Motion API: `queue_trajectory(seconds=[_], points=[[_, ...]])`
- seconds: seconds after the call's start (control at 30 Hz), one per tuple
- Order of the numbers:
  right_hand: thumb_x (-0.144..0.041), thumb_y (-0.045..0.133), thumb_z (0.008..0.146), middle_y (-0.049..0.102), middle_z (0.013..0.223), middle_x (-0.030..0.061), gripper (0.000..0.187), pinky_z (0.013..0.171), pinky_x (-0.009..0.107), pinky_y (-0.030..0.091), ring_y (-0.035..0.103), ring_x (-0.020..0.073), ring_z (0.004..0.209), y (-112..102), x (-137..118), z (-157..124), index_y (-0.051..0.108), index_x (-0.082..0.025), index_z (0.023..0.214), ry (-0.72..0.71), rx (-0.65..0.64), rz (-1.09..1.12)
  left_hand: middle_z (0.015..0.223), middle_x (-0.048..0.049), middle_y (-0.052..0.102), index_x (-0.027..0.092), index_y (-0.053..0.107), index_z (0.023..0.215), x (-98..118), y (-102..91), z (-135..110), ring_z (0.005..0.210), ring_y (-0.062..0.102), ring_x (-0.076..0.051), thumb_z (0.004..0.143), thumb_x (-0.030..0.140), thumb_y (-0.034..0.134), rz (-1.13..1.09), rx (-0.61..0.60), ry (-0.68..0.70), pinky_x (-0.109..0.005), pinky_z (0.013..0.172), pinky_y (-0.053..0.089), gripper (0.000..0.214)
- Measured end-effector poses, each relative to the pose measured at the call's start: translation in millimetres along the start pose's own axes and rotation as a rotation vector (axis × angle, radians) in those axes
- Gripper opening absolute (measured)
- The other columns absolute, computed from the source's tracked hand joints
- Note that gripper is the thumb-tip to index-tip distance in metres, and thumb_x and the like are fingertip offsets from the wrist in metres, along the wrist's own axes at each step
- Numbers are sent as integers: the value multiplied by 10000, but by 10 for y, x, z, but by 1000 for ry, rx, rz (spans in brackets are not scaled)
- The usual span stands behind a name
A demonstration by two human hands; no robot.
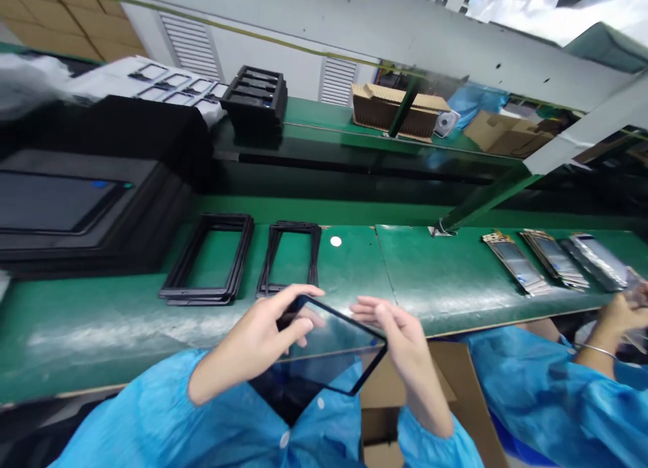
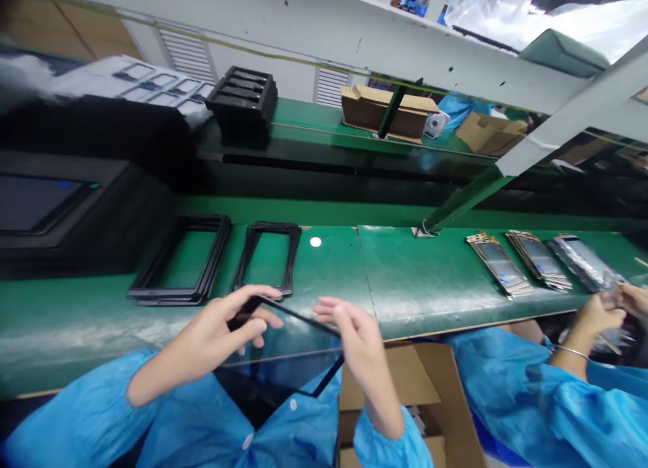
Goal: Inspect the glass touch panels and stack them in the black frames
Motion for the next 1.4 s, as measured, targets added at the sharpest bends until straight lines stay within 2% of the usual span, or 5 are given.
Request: queue_trajectory(seconds=[0.7,0.87,1.0,1.13,1.4], points=[[-588,746,924,812,670,58,407,541,288,640,779,226,521,-195,125,-221,800,-188,981,-72,244,178,932,-89,832,221,545,1235,-404,-245,-187,583,742,-226,951,496,731,-246,301,-85,-301,453,593,438],[-506,802,905,832,720,72,370,611,305,670,818,249,600,-125,56,-302,769,-191,1096,-86,219,76,1449,-141,689,262,559,1448,-65,-374,-127,1186,745,-323,989,380,682,221,369,201,-482,989,628,489],[-499,765,945,838,735,80,328,623,309,681,826,257,618,-17,23,-365,772,-196,1070,-94,178,13,1357,-44,758,295,725,1333,339,-90,-32,1282,687,-303,1006,301,679,697,175,572,-574,1279,337,330],[-482,760,957,844,757,89,311,637,298,683,834,262,648,8,32,-403,780,-193,1070,-86,169,4,1025,-24,855,212,806,1108,470,104,5,905,790,-226,1070,276,601,729,34,741,-401,1026,570,218],[-436,798,935,855,804,31,329,714,296,670,832,223,688,189,10,-249,812,-239,1198,-77,-50,30,1161,-55,841,247,743,1359,344,234,45,991,814,-267,1081,291,543,574,-113,531,-340,847,622,346]])
Point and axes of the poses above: each hand's wrist, its own z-axis towards the middle knuckle, its own y-axis out of the palm, x = y × z, the point moved 8 cm from there along z, towards the middle knuckle
